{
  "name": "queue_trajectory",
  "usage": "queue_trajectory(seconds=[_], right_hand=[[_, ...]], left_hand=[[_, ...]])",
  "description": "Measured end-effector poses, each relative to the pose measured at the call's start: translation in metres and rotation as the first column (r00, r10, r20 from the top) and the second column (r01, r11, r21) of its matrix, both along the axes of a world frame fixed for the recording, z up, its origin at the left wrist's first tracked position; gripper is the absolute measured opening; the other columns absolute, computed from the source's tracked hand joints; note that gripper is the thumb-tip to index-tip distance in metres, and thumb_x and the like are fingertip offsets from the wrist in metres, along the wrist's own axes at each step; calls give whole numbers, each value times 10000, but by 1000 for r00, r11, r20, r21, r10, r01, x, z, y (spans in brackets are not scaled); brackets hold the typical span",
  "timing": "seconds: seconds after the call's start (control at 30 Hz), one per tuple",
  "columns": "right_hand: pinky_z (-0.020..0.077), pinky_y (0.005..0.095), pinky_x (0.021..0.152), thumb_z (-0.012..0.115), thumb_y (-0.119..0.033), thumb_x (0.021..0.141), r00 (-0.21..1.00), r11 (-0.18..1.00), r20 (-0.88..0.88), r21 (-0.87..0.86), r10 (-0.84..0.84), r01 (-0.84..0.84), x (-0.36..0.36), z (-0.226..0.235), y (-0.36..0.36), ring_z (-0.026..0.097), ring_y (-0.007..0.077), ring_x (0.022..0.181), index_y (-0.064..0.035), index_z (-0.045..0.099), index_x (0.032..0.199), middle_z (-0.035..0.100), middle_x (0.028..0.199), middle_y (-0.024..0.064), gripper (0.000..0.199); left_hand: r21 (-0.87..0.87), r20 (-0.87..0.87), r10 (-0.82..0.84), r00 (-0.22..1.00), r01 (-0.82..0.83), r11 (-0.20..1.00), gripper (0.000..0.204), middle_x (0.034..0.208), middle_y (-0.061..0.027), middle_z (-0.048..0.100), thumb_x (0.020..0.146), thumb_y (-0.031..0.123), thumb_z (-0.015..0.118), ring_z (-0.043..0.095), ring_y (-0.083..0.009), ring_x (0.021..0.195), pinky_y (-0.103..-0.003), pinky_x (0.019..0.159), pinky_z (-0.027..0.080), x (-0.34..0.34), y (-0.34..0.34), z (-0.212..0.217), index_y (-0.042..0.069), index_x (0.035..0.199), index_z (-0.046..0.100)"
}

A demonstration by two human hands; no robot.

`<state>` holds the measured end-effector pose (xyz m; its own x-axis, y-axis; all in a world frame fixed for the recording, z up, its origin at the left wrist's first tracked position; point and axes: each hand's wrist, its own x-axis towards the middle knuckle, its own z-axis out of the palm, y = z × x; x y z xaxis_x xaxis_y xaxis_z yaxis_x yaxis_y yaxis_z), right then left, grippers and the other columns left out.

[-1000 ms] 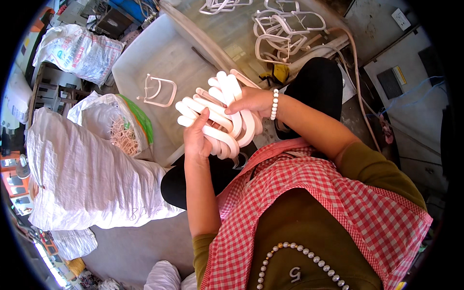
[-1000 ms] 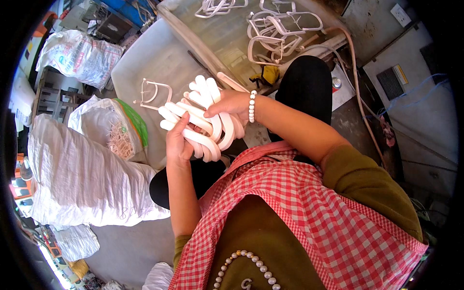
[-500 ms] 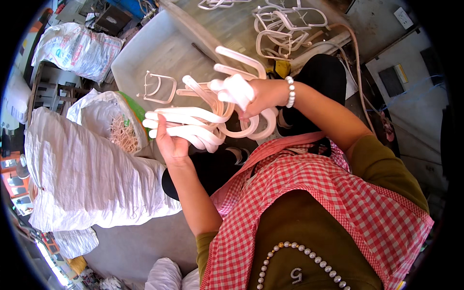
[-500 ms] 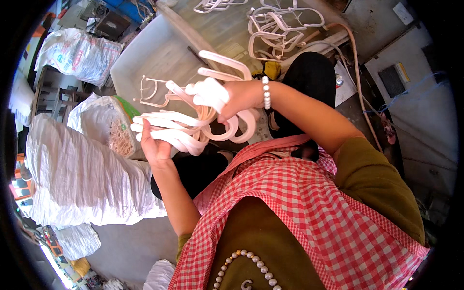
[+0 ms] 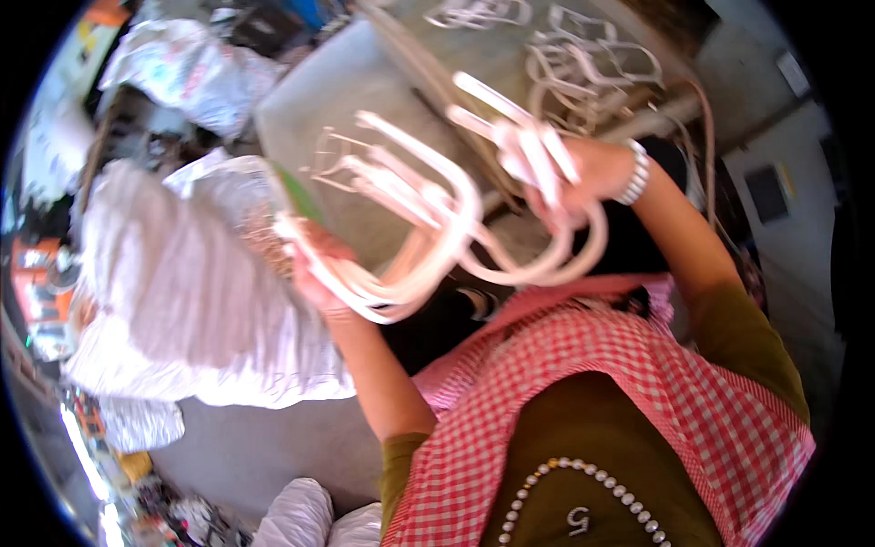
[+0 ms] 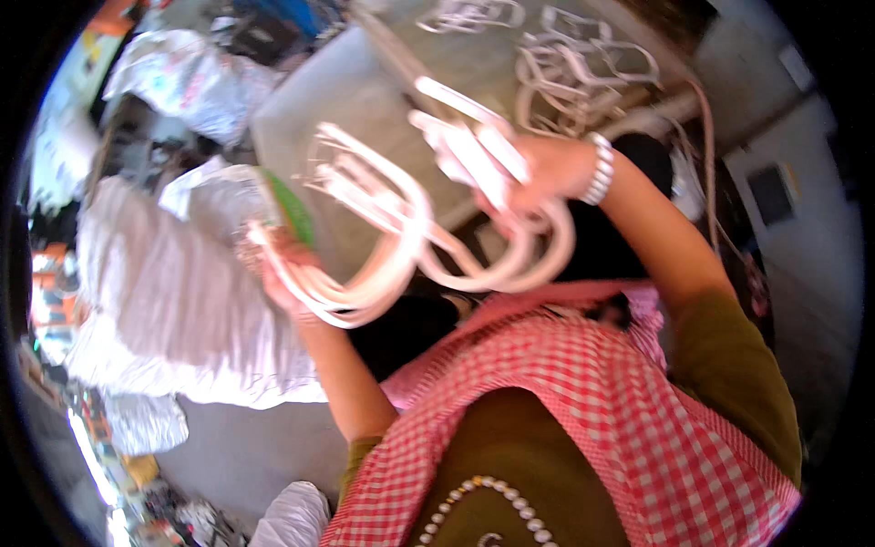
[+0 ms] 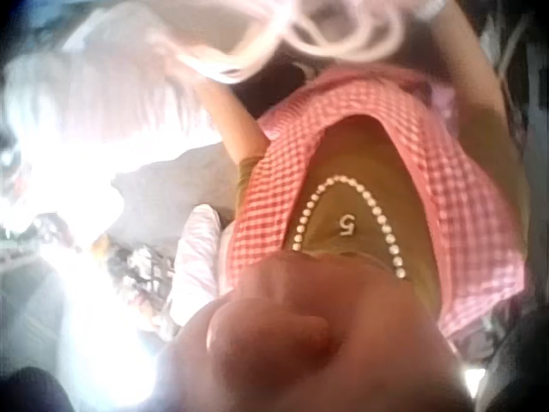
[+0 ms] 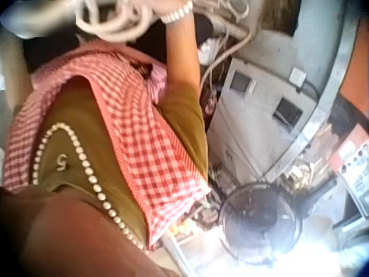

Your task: The person assembles plastic hangers by hand, inserting small white plastic pieces into the hooks of beige hangers. The person repeatedly picks up hangers from a bin, attaches the pieces, and places the finished hangers into a large white sack.

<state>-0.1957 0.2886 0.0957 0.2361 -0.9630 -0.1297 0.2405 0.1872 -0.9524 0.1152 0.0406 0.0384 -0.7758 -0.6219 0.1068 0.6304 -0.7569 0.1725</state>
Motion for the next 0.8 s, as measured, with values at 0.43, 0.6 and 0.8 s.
queue_trajectory(seconds=[0.43,0.6,0.8], right_hand=[[511,301,683,811,-234,628,619,971,-771,7,-148,240,-9,17,-4,633,155,704,-17,657,907,669,759,81,385],[503,299,717,755,-172,691,555,913,-729,-366,-401,179,-2,45,-19,618,153,728,-35,615,990,658,808,63,357],[473,423,637,719,-222,729,293,799,-858,-505,-423,-326,20,61,-43,616,316,728,-119,575,892,622,768,85,240]], left_hand=[[-229,499,93,862,28,973,242,906,-152,646,882,195,638,649,-293,810,-419,706,553,5,38,47,48,1061,566],[-164,541,45,840,53,985,250,938,-167,626,905,208,600,610,-293,884,-409,803,513,-15,50,56,14,1056,550],[-82,462,-69,884,120,989,271,934,-144,636,921,267,591,609,-285,896,-404,809,515,-34,55,44,22,1039,576]])
